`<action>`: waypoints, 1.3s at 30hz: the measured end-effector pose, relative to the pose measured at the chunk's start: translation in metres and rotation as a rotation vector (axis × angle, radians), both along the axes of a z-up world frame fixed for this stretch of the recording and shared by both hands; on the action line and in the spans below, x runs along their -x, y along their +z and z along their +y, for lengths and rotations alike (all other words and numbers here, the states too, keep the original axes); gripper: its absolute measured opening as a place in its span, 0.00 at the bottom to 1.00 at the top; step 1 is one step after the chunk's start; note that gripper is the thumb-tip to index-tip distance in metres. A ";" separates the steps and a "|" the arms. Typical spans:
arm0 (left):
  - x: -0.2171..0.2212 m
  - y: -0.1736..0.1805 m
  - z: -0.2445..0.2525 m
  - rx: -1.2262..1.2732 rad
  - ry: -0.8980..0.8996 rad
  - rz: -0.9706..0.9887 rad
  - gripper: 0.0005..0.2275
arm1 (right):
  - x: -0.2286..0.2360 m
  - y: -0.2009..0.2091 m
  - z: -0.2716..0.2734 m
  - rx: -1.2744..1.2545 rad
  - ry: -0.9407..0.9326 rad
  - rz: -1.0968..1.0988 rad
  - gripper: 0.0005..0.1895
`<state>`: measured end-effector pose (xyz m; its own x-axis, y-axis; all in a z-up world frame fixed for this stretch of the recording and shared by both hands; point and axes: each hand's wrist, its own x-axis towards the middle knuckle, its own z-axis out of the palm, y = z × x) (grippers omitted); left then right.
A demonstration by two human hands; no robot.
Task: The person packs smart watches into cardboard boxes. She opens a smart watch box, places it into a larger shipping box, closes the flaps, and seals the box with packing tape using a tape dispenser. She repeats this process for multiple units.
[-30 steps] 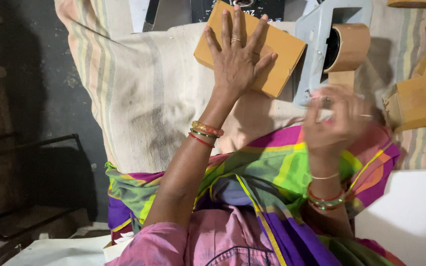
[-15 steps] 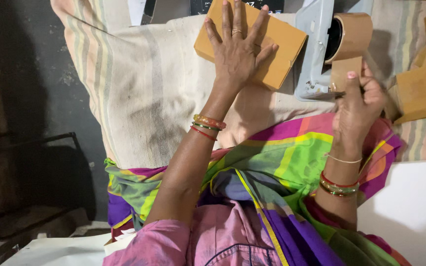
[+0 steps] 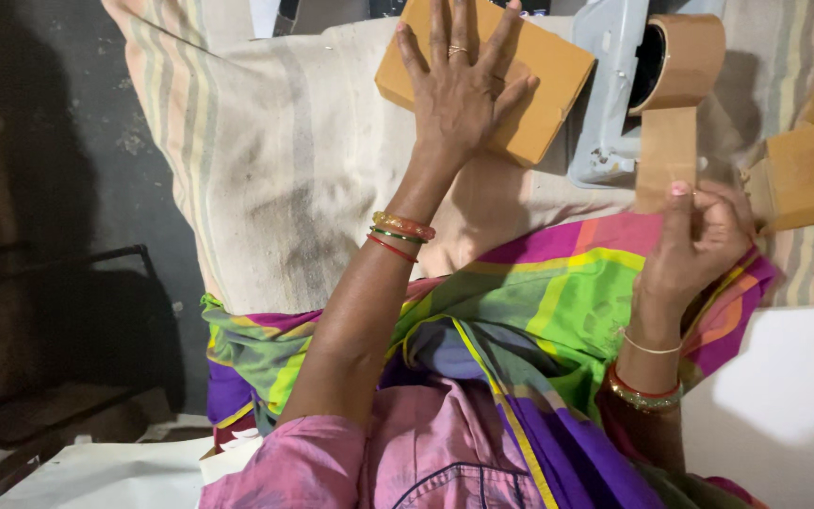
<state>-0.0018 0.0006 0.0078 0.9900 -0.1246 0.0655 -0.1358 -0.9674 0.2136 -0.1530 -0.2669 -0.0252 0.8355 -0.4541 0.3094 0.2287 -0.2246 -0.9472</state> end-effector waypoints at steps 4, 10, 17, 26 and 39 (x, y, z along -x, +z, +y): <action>-0.001 -0.003 -0.001 0.005 0.003 0.003 0.32 | 0.007 0.006 0.006 -0.281 0.094 0.156 0.04; 0.000 -0.004 -0.001 0.014 0.003 0.014 0.33 | -0.008 0.002 0.003 -0.159 0.172 0.123 0.07; -0.004 -0.006 0.000 0.001 0.002 -0.008 0.32 | -0.001 0.033 -0.017 0.548 0.007 0.359 0.09; -0.024 -0.038 0.017 0.272 -0.019 -0.245 0.22 | -0.019 0.137 0.049 0.252 0.420 0.252 0.05; -0.043 -0.062 0.041 0.614 -0.066 -0.300 0.20 | -0.164 0.070 0.128 0.854 0.562 0.226 0.09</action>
